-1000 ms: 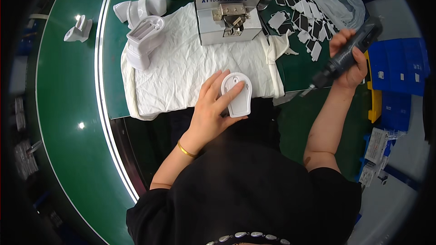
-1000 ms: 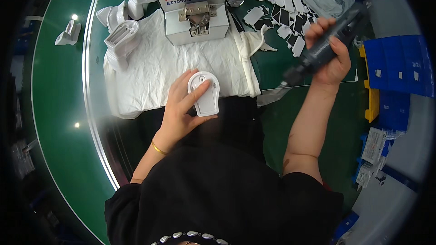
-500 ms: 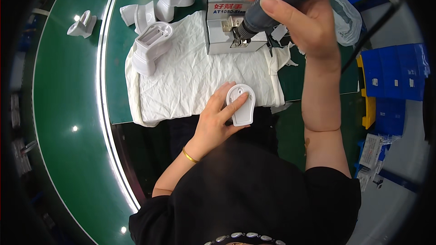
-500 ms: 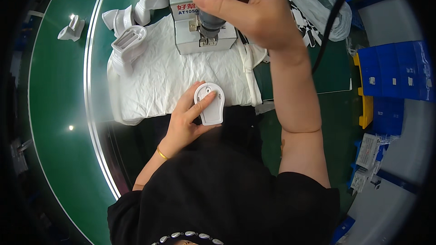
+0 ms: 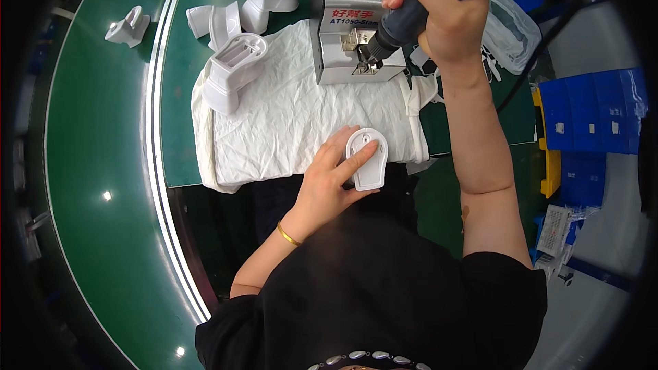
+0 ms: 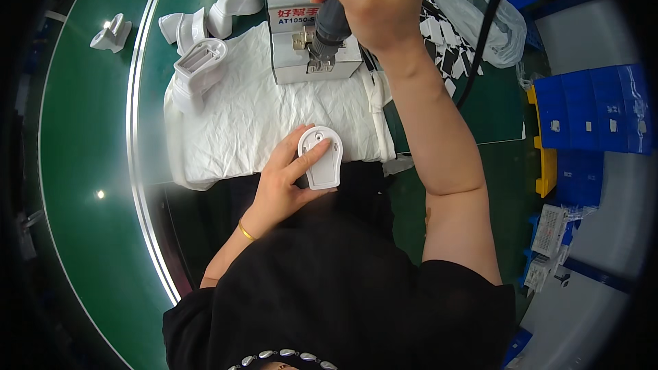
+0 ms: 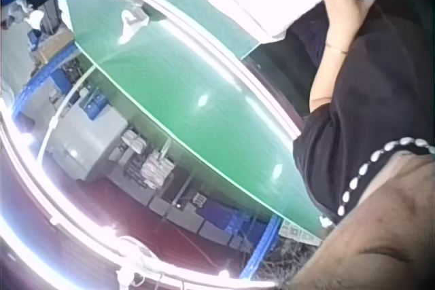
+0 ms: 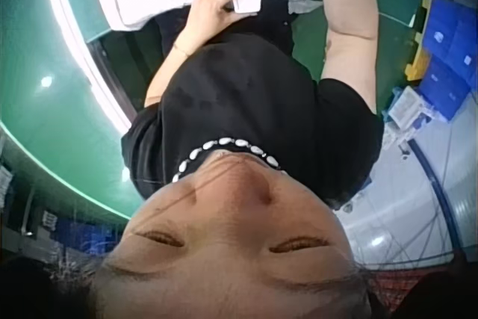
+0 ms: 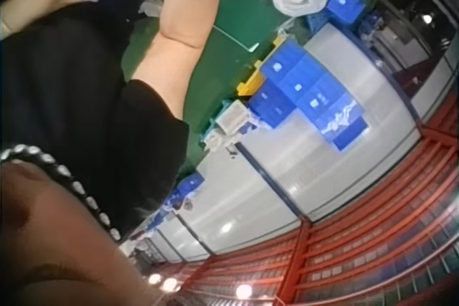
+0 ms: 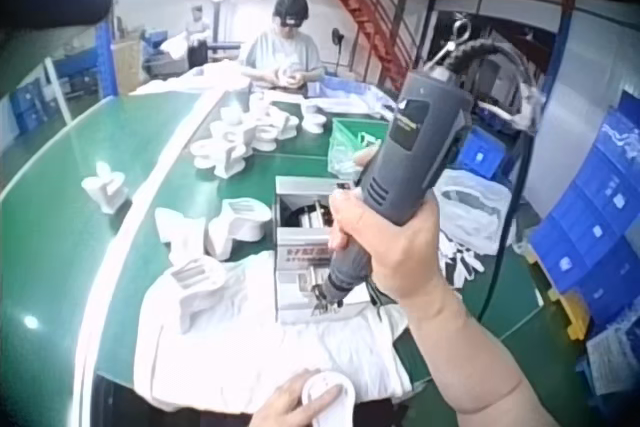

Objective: Assembling plastic device enclosures by fitting covers and securing them with screws using an electric screwdriver.

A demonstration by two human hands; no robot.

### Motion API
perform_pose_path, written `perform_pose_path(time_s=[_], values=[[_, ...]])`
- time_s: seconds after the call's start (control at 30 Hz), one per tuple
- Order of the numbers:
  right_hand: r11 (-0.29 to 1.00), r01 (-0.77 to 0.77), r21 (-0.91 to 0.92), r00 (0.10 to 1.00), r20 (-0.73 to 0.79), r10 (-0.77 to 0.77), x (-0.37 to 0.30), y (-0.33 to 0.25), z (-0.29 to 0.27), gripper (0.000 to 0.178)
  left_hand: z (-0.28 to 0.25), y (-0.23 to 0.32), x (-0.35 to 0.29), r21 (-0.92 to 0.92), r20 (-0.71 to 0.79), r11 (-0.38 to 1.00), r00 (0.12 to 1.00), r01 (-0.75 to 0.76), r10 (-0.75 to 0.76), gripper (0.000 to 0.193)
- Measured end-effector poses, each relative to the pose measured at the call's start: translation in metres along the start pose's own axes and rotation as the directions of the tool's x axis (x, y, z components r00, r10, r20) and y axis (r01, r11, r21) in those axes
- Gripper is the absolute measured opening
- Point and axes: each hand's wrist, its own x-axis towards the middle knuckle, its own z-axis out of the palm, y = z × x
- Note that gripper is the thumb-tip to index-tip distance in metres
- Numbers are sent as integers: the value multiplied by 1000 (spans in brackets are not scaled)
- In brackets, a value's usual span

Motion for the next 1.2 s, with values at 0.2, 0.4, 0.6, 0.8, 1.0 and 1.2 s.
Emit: perform_pose_path(time_s=[0.2, 0.4, 0.6, 0.8, 1.0, 1.2], values=[[996, -2, 88, 984, 178, -13, -46, -29, -6, 43, 2, -2, -2, -10, 10, 999, 999, -33, 33, 77], [949, 69, -308, 953, 301, 29, -87, -56, -12, 54, -1, 0, -2, -32, 21, 999, 1000, 11, -10, 75], [958, 82, -275, 942, 334, 15, -96, -50, -10, 51, 0, -2, -3, -32, 7, 999, 1000, -23, 24, 75], [928, 131, -349, 918, 396, 19, -98, -48, -11, 49, 2, -4, -4, -32, -12, 999, 1000, -29, 29, 72], [937, 102, -333, 906, 419, 51, -98, -46, -8, 47, 2, -6, -2, -36, 1, 999, 999, -37, 37, 70], [946, 79, -315, 895, 441, 72, -97, -45, -6, 45, 1, -4, -2, -26, -3, 999, 1000, -28, 28, 69]])
